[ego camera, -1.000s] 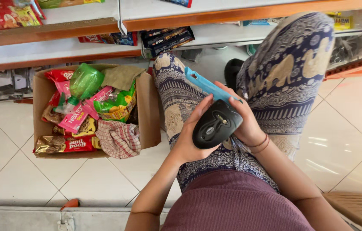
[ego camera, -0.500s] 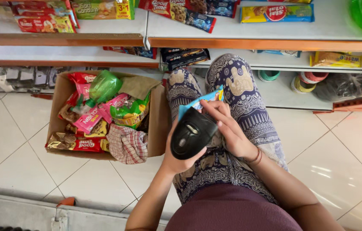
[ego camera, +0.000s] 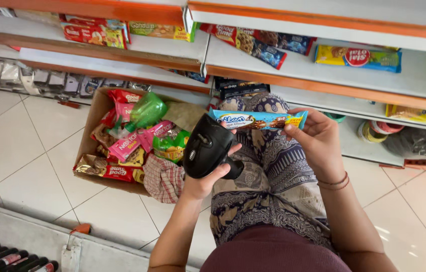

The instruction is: The person cleans a convenience store shelf with a spray bottle and cloth before scanning items from a box with a handheld scanner and placing them on the shelf.

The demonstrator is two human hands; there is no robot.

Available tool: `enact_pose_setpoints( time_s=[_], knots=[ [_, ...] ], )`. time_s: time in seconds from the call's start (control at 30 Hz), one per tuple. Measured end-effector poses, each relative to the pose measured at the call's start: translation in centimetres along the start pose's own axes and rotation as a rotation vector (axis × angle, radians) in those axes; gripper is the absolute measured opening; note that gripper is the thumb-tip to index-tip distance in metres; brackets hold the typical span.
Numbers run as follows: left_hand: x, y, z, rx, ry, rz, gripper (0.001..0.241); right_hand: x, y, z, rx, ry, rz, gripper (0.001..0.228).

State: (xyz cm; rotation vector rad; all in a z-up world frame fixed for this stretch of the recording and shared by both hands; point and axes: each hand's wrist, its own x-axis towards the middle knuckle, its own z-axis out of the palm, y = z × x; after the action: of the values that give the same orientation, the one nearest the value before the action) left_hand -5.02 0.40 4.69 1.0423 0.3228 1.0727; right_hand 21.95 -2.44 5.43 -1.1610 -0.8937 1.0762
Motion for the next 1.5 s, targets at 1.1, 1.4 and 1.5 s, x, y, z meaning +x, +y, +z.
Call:
enact_pose_setpoints(
  time_s=[1.1,1.4,1.5],
  knots=[
    [24.6,5.5,-9.6,0.280,0.151,-0.016,0.033,20.1,-7.7,2.9,-1.101,0.205,-0.850,0.026],
    [15.2,7.7,-10.4,0.624,0.115,0.250,0.040,25.7,1.2,-4.6,-1.039,0.146,-0.850,0.014],
    [7.8,8.0,-12.3,0.606,0.317,0.119,0.037,26.8,5.6,-8.1,-1.018,0.169,-0.673,0.019]
  ],
)
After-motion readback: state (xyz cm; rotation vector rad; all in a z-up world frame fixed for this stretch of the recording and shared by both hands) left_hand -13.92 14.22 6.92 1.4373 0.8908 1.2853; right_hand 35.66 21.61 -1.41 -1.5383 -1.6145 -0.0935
